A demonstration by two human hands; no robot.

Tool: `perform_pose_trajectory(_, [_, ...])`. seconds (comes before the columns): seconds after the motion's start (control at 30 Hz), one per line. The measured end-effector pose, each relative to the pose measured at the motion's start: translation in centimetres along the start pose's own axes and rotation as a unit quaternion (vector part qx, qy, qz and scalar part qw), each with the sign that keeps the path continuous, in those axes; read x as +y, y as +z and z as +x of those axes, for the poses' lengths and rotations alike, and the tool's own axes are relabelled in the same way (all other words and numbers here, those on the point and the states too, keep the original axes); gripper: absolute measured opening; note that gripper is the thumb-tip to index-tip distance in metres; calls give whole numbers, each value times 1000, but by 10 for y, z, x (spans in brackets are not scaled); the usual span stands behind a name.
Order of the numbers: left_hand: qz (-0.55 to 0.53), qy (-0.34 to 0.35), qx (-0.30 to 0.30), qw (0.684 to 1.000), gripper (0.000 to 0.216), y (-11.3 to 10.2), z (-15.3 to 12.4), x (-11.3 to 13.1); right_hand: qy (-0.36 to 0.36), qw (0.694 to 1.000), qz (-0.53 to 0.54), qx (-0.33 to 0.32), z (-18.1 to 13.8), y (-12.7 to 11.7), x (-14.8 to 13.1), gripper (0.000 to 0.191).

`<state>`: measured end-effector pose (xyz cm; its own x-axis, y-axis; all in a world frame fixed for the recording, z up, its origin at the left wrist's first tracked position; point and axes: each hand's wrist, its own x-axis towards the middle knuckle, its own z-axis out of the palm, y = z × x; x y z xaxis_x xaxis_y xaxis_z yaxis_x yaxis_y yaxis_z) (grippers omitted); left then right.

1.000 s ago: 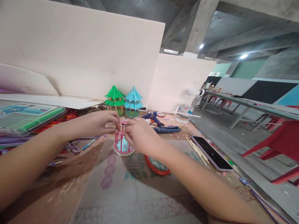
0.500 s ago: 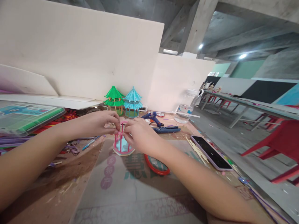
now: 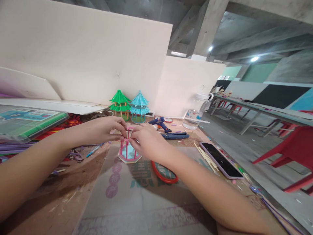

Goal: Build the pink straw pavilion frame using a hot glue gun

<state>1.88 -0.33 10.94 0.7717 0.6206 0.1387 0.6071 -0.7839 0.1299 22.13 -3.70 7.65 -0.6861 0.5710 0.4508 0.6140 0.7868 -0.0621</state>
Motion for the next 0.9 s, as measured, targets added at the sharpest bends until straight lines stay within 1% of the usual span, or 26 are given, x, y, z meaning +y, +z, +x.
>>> perform_pose_trajectory(0.07, [-10, -4, 14, 1000, 24, -2, -2, -3, 6, 1000, 7, -4, -1, -4, 1, 21])
perform_pose_trajectory(0.17, [-13, 2, 25, 1000, 25, -5, -4, -10, 29, 999, 36, -8, -4, -16, 3, 21])
perform_pose_trajectory(0.27, [-14, 6, 19, 1000, 24, -6, -6, -13, 48, 997, 67, 5, -3, -28, 4, 25])
perform_pose_trajectory(0.33, [-14, 3, 18, 1000, 21, -6, -7, -12, 53, 995, 82, 26, -1, -29, 6, 25])
perform_pose_trajectory(0.5, [-12, -9, 16, 1000, 19, -2, -6, -8, 69, 988, 112, 86, -7, -14, 14, 25])
perform_pose_trajectory(0.57, [-10, -10, 14, 1000, 19, -2, -4, -4, 90, 983, 125, 98, -16, -7, 18, 23])
perform_pose_trajectory(0.63, [2, -9, 24, 1000, 22, -3, -3, 1, 120, 978, 134, 105, -25, -3, 20, 21])
perform_pose_trajectory(0.7, [16, -7, 50, 999, 25, -3, -1, 8, 149, 975, 140, 87, -31, 0, 21, 19])
perform_pose_trajectory(0.8, [39, 9, 94, 995, 25, -2, 0, 19, 166, 971, 160, 56, -35, 7, 19, 19])
perform_pose_trajectory(0.9, [62, 41, 104, 992, 23, 2, -1, 26, 169, 967, 187, 40, -34, 16, 17, 21])
